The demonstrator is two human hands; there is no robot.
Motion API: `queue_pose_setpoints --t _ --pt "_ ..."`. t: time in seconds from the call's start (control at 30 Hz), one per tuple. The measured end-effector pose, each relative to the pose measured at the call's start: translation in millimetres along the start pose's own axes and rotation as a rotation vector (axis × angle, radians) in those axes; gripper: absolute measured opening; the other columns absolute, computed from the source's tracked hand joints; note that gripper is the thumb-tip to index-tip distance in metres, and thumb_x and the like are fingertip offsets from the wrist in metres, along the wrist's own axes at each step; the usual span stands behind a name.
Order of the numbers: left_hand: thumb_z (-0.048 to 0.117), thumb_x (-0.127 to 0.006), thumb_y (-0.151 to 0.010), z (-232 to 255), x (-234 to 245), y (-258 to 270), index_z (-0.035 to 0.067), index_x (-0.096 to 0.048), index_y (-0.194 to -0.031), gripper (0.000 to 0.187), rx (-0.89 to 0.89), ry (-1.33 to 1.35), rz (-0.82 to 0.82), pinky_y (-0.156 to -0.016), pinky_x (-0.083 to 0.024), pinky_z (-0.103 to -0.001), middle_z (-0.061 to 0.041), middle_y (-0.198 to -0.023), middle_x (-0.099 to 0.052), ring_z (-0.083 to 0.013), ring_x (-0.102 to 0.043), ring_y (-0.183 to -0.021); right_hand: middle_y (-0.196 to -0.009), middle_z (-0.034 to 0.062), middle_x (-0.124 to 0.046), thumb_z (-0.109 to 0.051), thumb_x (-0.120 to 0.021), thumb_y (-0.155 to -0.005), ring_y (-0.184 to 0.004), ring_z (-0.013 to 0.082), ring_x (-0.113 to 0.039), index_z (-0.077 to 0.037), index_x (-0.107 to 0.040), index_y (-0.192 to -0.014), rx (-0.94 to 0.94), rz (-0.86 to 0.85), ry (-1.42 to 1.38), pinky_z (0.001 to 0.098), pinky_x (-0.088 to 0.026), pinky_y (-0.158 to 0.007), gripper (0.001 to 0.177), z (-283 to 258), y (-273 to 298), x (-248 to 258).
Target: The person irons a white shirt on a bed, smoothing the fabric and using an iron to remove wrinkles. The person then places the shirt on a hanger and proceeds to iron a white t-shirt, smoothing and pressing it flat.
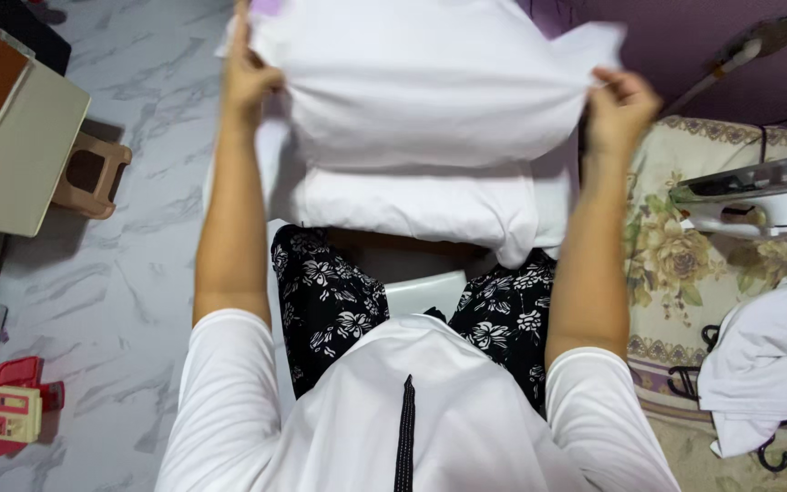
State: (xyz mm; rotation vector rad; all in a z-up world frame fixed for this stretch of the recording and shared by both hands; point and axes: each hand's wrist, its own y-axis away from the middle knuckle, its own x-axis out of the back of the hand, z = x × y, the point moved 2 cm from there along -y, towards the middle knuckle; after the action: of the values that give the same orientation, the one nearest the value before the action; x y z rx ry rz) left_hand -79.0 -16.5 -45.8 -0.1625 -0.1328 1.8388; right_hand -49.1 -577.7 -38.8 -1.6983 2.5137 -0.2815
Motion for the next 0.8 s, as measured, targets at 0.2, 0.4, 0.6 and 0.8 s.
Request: queue_pose_setpoints --t 0.2,0.4,0.6,0.8 --pt "-0.010 -0.067 -0.079 -121.4 -17.2 16.6 0.011 -0.007 -0.161 0.103 0.336 -0.274 0.127 -0.053 -0.049 -0.024 -0.007 -0.095 -0.079 -0.0111 -0.065 -0.069 -0.104 0.0051 -0.066 0.002 -0.070 -0.093 -0.080 0.0104 -0.057 0.003 -0.058 -0.133 -0.012 -0.054 0.205 0.0260 -0.050 -0.075 0.042 124.8 23.7 -30.7" --pt "0.031 -0.080 -0.089 -126.2 -22.7 53.5 0.001 -0.053 -0.135 0.061 0.272 -0.359 0.188 -0.066 -0.052 -0.029 -0.011 -0.089 -0.076 -0.0138 -0.065 -0.073 -0.111 0.0163 -0.072 -0.014 -0.074 -0.099 -0.099 0.0142 -0.068 0.000 -0.023 -0.158 -0.351 -0.169 0.111 0.0262 -0.055 -0.095 0.079 93.6 47.6 -16.3" --pt "0.044 -0.091 -0.076 -86.3 -24.4 130.0 -0.003 -0.056 -0.122 0.075 0.316 -0.830 0.019 -0.073 -0.055 -0.033 -0.016 -0.097 -0.070 -0.0198 -0.065 -0.080 -0.123 0.0195 -0.063 -0.014 -0.082 -0.079 -0.106 0.0258 -0.073 -0.004 -0.015 -0.157 -0.512 -0.329 0.294 0.0399 -0.059 -0.090 0.103 24.9 104.0 1.5" --pt "0.032 -0.093 -0.081 -70.9 -23.7 185.4 -0.006 -0.067 -0.086 0.046 0.281 -0.988 0.005 -0.072 -0.050 -0.037 -0.017 -0.093 -0.066 -0.0270 -0.062 -0.081 -0.108 0.0205 -0.075 -0.012 -0.086 -0.076 -0.094 0.0265 -0.074 0.003 -0.048 -0.138 -0.494 -0.538 0.591 0.0372 -0.060 -0.079 0.075 37.6 152.7 31.4"
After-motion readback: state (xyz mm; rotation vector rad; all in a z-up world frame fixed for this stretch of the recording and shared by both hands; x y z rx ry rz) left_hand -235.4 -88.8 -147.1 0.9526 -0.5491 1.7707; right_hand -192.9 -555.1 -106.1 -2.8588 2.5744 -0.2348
